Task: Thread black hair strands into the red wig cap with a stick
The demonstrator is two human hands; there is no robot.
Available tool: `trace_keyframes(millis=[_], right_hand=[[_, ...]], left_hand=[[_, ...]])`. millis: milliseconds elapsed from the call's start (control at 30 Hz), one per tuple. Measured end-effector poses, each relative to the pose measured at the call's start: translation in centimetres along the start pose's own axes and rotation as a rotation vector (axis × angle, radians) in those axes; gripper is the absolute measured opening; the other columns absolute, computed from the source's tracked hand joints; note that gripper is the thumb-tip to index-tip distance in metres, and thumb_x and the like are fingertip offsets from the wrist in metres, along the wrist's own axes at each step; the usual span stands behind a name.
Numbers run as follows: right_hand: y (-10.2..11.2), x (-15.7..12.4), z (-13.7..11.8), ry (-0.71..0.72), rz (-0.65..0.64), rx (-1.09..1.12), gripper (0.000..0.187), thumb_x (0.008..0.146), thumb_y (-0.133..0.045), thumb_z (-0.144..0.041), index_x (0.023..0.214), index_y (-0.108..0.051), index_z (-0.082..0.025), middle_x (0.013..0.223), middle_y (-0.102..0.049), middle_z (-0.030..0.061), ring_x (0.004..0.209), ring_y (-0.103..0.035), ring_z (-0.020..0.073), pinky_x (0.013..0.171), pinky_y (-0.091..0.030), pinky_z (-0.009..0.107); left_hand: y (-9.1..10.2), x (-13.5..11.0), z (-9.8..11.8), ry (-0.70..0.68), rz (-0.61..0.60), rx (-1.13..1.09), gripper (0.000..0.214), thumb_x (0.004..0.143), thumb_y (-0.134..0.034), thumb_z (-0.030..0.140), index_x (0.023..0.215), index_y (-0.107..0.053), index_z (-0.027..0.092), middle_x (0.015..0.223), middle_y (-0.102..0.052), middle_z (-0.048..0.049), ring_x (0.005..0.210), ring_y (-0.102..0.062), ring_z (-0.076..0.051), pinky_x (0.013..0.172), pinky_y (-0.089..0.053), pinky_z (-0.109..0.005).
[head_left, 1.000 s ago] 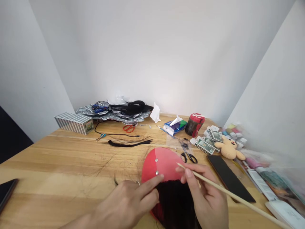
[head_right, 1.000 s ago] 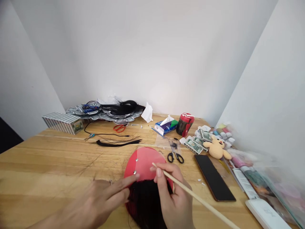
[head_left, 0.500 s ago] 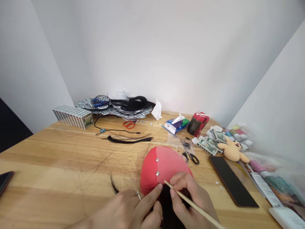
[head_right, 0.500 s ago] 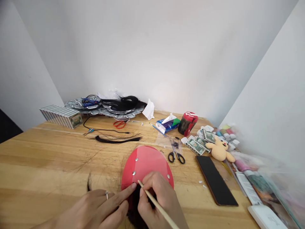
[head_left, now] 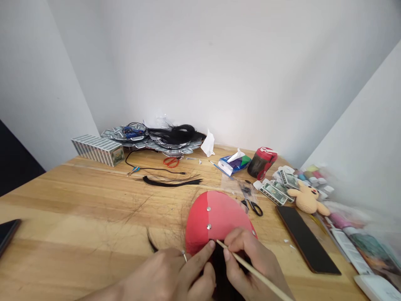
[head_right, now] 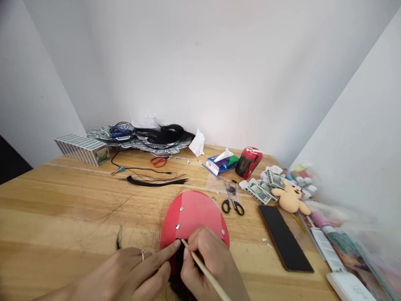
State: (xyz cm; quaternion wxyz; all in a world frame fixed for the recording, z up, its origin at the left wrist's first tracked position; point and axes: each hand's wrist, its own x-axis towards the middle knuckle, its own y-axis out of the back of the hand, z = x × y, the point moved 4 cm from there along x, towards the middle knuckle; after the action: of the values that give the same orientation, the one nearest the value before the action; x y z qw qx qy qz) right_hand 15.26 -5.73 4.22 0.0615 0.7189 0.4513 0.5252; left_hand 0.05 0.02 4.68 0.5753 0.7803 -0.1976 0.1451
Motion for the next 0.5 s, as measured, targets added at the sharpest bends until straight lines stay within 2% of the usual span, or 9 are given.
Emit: trace_keyframes(millis=[233,500], right_hand=[[0.51,0.56,-0.33,0.007,-0.034,-0.036,0.021,0.086,-0.046,-0.005,0.081,-0.045,-0.025,0.065,-0.057,-0.0051,0.054,-0.059,0.0095,0.051,-0.048,0.016],[0.32,0.47,-0.39,-0.002,-0.057,-0.040,0.020,0.087,-0.047,-0.006,0.081,-0.045,-0.025,0.065,-0.058,-0.0049,0.055,-0.059,0.0101,0.052,-0.049,0.017]], left_hand=[[-0.15,-0.19,0.16,-0.025,-0.029,0.007,0.048,0.101,-0.016,0.004,0.098,-0.063,0.014,0.114,-0.075,-0.0137,0.052,-0.067,-0.014,0.047,-0.050,-0.025],[-0.43,-0.29,0.31,-0.021,-0.013,0.059,0.049,0.100,-0.014,0.002,0.097,-0.061,0.015,0.112,-0.076,-0.0113,0.047,-0.064,-0.013,0.044,-0.047,-0.024]])
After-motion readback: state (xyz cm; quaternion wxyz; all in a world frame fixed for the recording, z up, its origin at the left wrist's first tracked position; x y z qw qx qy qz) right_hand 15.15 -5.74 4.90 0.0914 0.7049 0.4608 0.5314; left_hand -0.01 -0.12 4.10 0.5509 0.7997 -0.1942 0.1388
